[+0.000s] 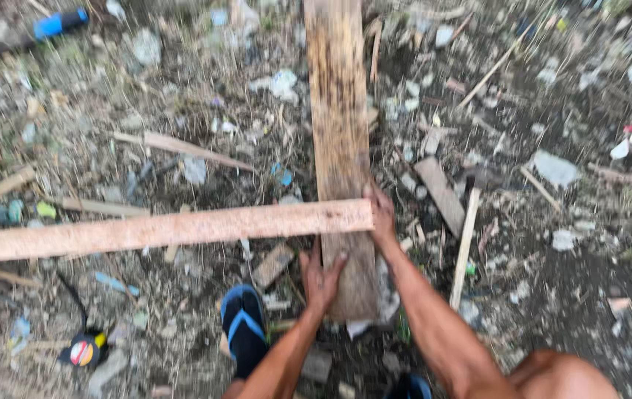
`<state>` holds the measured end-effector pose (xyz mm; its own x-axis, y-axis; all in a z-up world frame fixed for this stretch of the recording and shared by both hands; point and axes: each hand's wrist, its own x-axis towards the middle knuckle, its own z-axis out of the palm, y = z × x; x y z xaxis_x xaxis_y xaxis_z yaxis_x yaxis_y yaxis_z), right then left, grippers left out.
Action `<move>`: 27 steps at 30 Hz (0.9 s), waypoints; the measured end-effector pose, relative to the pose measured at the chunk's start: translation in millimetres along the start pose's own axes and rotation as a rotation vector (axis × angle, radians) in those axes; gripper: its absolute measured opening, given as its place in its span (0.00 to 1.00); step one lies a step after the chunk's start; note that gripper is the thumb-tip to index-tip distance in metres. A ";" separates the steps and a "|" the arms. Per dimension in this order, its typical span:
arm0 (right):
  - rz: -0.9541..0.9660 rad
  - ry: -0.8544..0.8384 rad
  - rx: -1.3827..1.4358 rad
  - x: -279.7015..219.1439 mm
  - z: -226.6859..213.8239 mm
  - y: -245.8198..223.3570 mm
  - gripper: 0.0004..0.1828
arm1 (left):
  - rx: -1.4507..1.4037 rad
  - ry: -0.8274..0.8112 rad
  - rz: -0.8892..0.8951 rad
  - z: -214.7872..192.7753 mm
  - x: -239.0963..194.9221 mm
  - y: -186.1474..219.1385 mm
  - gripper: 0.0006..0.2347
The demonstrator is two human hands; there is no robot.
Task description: The person hammers nails into wooden planks using a hammer. They position the planks on a wooden block, drive nails in, and then move the planks to a nearby stack.
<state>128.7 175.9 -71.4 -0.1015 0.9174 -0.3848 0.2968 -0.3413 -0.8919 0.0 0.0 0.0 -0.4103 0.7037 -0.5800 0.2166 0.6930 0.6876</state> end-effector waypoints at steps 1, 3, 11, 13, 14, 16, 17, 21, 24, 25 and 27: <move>0.007 -0.007 0.070 -6.2 2.5 -9.0 0.40 | -0.014 0.007 0.019 -4.2 2.1 7.6 0.42; 0.054 -0.029 0.206 -19.1 4.7 -19.8 0.41 | -0.033 0.009 0.026 -15.7 -1.0 18.7 0.42; -0.104 0.166 -0.265 -19.6 -74.0 -24.7 0.31 | 0.652 -0.113 0.494 -87.1 -32.2 98.0 0.28; 0.237 0.258 -0.558 -27.1 -115.7 -27.1 0.33 | 0.776 -0.091 0.808 -107.2 -18.2 125.8 0.32; 0.239 0.183 -0.579 -38.5 -123.8 -26.7 0.33 | 0.857 -0.070 0.879 -115.1 -7.6 141.4 0.33; 0.211 0.039 -0.619 -46.0 -127.7 -32.1 0.33 | 1.005 0.005 1.005 -124.2 25.5 179.2 0.37; 0.129 -0.122 -0.582 -50.7 -113.7 -32.4 0.39 | 1.035 -0.067 0.971 -127.6 31.9 188.7 0.34; -0.125 -0.354 -0.371 -82.2 -38.5 -36.5 0.59 | 1.029 -0.195 0.960 -131.7 37.0 190.4 0.29; -0.174 -0.262 -0.300 -95.9 -26.2 -46.7 0.55 | 0.997 -0.169 0.994 -124.3 55.2 193.2 0.28; -0.178 -0.252 -0.311 -102.7 -23.0 -47.3 0.56 | 0.989 -0.181 0.986 -120.3 57.1 189.7 0.28; -0.144 -0.249 -0.306 -108.2 -20.5 -52.2 0.58 | 1.002 -0.156 1.014 -120.7 69.2 191.3 0.28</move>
<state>143.6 98.7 21.6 -0.3782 0.8609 -0.3403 0.5271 -0.1019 -0.8437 -93.9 162.4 144.1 0.3822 0.9162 -0.1205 0.9002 -0.3398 0.2723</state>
